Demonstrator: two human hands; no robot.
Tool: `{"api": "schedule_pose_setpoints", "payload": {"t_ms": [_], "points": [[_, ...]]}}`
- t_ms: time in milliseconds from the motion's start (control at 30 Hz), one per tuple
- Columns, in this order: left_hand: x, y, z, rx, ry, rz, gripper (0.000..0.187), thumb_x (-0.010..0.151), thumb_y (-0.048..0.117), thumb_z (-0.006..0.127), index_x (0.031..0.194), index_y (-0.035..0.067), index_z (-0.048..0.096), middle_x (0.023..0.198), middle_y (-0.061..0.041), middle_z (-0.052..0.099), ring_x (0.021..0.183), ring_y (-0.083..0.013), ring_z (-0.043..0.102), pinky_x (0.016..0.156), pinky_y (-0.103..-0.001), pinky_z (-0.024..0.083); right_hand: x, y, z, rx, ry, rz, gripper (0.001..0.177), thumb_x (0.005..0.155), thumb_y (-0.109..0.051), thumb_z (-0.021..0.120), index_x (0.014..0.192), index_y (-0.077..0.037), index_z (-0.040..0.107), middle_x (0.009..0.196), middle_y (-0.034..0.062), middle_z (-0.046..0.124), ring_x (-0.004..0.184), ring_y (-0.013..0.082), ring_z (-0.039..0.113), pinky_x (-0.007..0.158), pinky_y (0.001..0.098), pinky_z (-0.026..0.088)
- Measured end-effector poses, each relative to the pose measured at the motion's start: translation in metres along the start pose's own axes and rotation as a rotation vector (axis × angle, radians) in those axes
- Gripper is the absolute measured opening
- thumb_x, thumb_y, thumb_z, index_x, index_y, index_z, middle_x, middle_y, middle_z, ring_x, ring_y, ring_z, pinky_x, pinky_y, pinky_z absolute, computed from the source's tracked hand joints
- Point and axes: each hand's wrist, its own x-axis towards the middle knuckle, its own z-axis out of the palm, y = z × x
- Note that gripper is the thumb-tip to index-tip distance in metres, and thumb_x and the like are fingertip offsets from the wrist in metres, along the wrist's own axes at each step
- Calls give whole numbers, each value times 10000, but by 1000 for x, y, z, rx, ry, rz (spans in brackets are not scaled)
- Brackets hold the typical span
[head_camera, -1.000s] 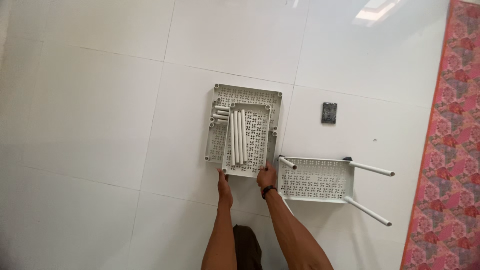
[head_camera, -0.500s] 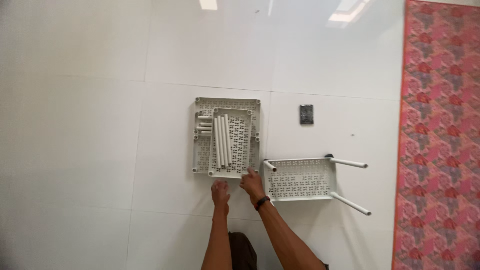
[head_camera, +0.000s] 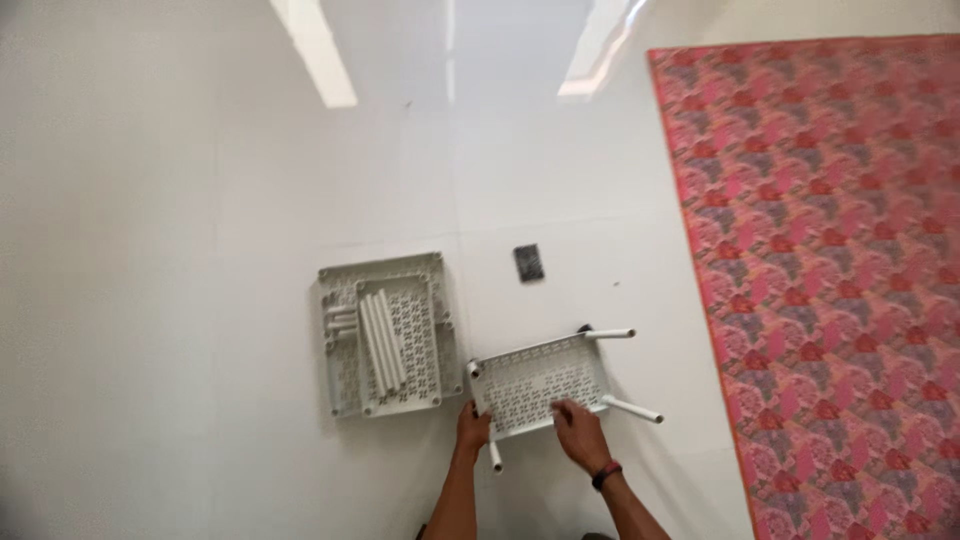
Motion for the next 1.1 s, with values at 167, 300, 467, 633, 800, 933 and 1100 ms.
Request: {"api": "schedule_pose_setpoints", "payload": {"t_ms": [167,300,467,633,800,933,1100], "points": [[-17,8,15,-6,19,-93,525,1008,103,568,1521,97,453,1324,-116,662,1073,-278,681,881,-408,571,-33,17,-5,64,-221,335,312,940,-191,579,1184,-71,731,1054,146,776,956,227,742,907,353,583],[-28,5,22,65,46,-65,514,1026,137,611,1509,64,451,1335,-128,642,1106,-260,643,929,-386,536,-45,15,-11,102,-351,359,306,970,-225,597,1217,-65,679,1100,125,738,997,239,710,921,372,574],[-34,5,25,-94,6,-96,522,1016,141,597,1519,101,463,1344,-95,653,1173,-237,627,1029,-371,488,-57,18,-15,173,-304,369,308,974,-228,579,1220,-78,689,1111,101,727,1002,228,711,914,371,578],[-34,10,22,-112,-7,-46,518,1005,137,614,1504,82,490,1324,-108,681,1142,-231,633,1023,-364,478,-66,27,-19,163,-245,355,314,971,-236,583,1222,-82,691,1084,116,749,963,244,727,895,378,588],[-34,13,19,-83,10,-43,531,1006,158,620,1513,88,481,1275,-96,687,1099,-222,624,979,-358,491,-67,36,-22,155,-240,382,322,975,-225,564,1247,-95,678,1095,113,748,961,243,733,893,377,585],[-34,22,18,-90,25,10,554,997,154,631,1523,86,470,1223,-92,713,1057,-213,628,942,-353,491,-64,31,-27,168,-217,360,320,977,-237,572,1239,-93,686,1092,113,754,977,231,724,900,379,577],[-41,36,19,-101,5,104,573,990,152,643,1523,65,454,1152,-85,720,987,-175,625,887,-339,499,-62,4,-48,204,-155,333,331,970,-242,574,1242,-94,693,1058,118,775,951,241,741,885,393,590]]}}
